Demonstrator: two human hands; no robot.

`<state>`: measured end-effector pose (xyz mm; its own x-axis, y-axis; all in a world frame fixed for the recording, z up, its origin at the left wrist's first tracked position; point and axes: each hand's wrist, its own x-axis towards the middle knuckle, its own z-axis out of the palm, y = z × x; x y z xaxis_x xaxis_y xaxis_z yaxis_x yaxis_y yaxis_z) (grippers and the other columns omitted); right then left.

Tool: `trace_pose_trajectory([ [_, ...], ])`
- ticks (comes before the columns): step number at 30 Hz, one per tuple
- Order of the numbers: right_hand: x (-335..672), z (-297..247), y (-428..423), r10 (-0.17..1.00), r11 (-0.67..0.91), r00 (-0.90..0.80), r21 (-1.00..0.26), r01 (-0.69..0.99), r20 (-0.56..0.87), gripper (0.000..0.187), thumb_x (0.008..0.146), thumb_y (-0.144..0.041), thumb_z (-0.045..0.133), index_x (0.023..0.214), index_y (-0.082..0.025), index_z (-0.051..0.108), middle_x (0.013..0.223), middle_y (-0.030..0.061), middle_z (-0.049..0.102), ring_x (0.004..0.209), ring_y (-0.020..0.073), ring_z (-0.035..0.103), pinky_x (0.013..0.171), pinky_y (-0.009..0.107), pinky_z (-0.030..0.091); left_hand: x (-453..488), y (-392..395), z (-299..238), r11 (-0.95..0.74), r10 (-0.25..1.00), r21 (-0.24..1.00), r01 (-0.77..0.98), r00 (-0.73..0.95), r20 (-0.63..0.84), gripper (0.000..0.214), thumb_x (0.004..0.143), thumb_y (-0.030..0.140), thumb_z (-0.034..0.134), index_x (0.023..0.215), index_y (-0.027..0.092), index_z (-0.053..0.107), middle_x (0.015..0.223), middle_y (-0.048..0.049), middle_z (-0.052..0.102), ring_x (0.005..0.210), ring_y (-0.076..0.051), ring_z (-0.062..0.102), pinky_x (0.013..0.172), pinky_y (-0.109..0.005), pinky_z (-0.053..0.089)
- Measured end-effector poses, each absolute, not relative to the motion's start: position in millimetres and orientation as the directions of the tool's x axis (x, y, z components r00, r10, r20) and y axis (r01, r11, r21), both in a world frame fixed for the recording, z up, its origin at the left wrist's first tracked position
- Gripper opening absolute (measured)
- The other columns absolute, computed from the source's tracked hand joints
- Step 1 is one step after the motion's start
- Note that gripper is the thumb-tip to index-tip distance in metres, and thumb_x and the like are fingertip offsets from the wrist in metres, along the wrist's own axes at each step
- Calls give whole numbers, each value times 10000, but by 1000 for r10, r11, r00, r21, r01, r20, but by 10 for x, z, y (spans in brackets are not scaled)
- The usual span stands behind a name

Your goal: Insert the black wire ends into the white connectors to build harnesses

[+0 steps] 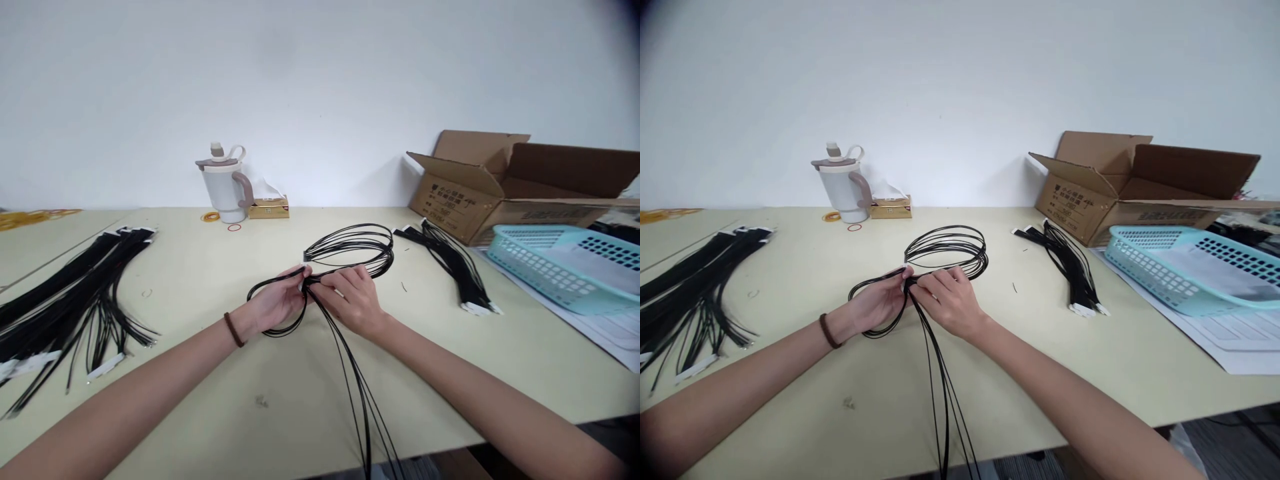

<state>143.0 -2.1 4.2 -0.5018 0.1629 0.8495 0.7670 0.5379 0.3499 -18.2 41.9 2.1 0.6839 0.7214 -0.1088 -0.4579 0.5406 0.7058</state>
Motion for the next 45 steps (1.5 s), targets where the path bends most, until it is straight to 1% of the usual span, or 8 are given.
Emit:
trace_pose_trajectory([
  [4, 1419, 17, 0, 248, 616, -430, 201, 762, 868, 133, 819, -108, 539, 884, -207, 601, 765, 1, 641, 701, 118, 498, 616, 284, 328, -175, 432, -3, 507, 749, 713, -484, 657, -86, 25, 776, 136, 578, 775, 152, 598, 712, 12, 554, 630, -74, 536, 639, -198, 433],
  [10, 1436, 135, -7, 653, 712, -141, -541, 447, 744, 158, 900, -230, 426, 896, -190, 578, 858, 47, 640, 821, 132, 591, 749, 297, 477, -157, 463, 7, 414, 845, 781, -467, 516, -139, 76, 827, 180, 517, 776, 158, 570, 784, -30, 647, 731, -114, 620, 754, -216, 437],
  [14, 1567, 305, 18, 743, 653, 57, -741, 154, 667, 229, 924, -345, 345, 808, -202, 482, 803, 31, 579, 811, 139, 594, 761, 333, 504, -162, 470, 17, 392, 877, 805, -446, 445, -180, 71, 851, 204, 483, 819, 166, 533, 849, -57, 681, 832, -149, 645, 802, -230, 423],
  [18, 1805, 459, 74, 633, 699, 346, -703, 131, 693, 220, 910, -391, 365, 800, -227, 464, 669, -34, 424, 530, 78, 477, 496, 224, 451, -155, 475, 16, 377, 895, 810, -450, 402, -194, 74, 850, 165, 465, 800, 156, 519, 928, -88, 678, 871, -166, 649, 843, -261, 424],
  [21, 1881, 519, 50, 434, 695, 430, -598, 400, 792, 182, 891, -355, 431, 855, -233, 562, 646, -30, 401, 482, 71, 389, 403, 203, 324, -144, 466, 17, 358, 893, 812, -460, 423, -154, 76, 839, 149, 475, 790, 149, 533, 920, -94, 675, 858, -169, 650, 847, -272, 431],
  [24, 1790, 480, -20, 281, 647, 108, -271, 712, 954, 114, 845, -220, 526, 875, -236, 634, 649, -6, 476, 561, 95, 439, 469, 232, 349, -132, 447, 21, 351, 885, 825, -443, 445, -138, 86, 831, 139, 484, 767, 145, 540, 889, -86, 673, 833, -165, 647, 805, -254, 442],
  [28, 1606, 312, -52, 296, 636, -289, 38, 771, 910, 114, 803, -151, 570, 842, -224, 649, 611, -8, 530, 566, 100, 422, 511, 242, 351, -127, 442, 7, 314, 879, 822, -474, 473, -63, 88, 820, 147, 518, 750, 144, 570, 809, -30, 650, 765, -126, 625, 764, -225, 444],
  [45, 1608, 195, 11, 373, 564, -340, 80, 822, 863, 88, 820, -167, 540, 797, -198, 619, 621, -3, 538, 600, 116, 394, 554, 251, 339, -115, 433, -15, 307, 856, 822, -479, 517, -19, 118, 783, 109, 541, 702, 150, 617, 797, -24, 615, 795, -138, 597, 793, -274, 455],
])
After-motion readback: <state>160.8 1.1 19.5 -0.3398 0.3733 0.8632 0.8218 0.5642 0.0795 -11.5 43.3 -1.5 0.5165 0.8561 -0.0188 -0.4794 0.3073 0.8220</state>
